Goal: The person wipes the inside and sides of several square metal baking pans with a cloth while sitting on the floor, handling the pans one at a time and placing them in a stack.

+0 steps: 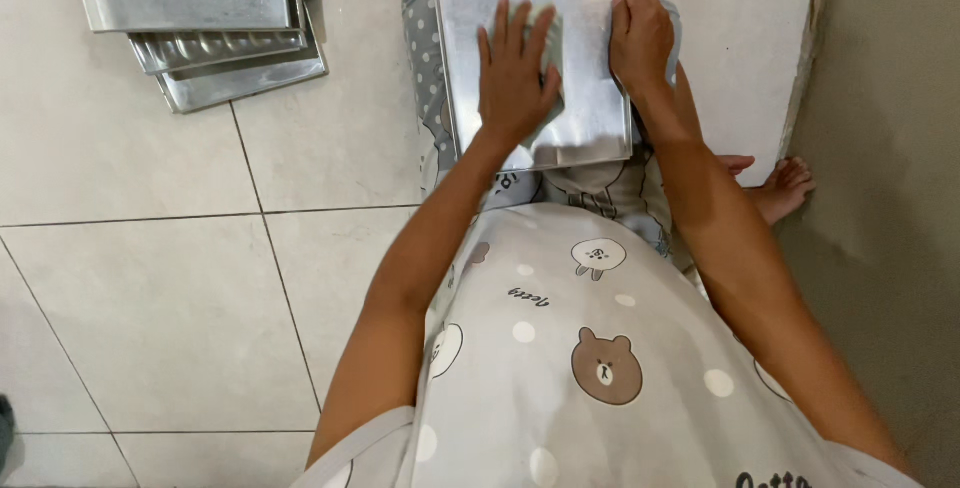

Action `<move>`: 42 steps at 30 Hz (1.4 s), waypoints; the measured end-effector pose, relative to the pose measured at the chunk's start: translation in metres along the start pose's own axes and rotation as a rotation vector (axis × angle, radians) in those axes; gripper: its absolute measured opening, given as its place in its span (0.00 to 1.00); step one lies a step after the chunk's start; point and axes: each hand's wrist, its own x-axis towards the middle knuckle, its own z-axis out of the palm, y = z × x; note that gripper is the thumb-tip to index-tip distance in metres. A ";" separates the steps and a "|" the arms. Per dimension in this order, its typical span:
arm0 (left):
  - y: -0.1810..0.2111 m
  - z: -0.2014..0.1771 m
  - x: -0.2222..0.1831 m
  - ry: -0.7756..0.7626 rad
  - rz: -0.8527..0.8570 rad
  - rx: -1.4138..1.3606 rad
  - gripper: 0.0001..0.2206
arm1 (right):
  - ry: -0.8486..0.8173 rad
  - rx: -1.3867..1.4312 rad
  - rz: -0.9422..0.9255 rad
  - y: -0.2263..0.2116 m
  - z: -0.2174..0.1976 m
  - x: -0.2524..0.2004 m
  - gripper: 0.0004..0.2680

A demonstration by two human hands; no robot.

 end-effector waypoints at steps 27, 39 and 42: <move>-0.074 -0.005 0.082 0.237 0.022 0.165 0.27 | -0.027 -0.004 0.103 0.009 0.009 0.005 0.14; -0.023 -0.033 -0.078 0.061 -0.045 0.026 0.29 | -0.003 -0.040 0.027 -0.014 0.006 0.003 0.12; -0.042 -0.027 -0.045 0.052 -0.015 0.053 0.30 | 0.003 0.025 0.015 -0.012 0.007 -0.001 0.12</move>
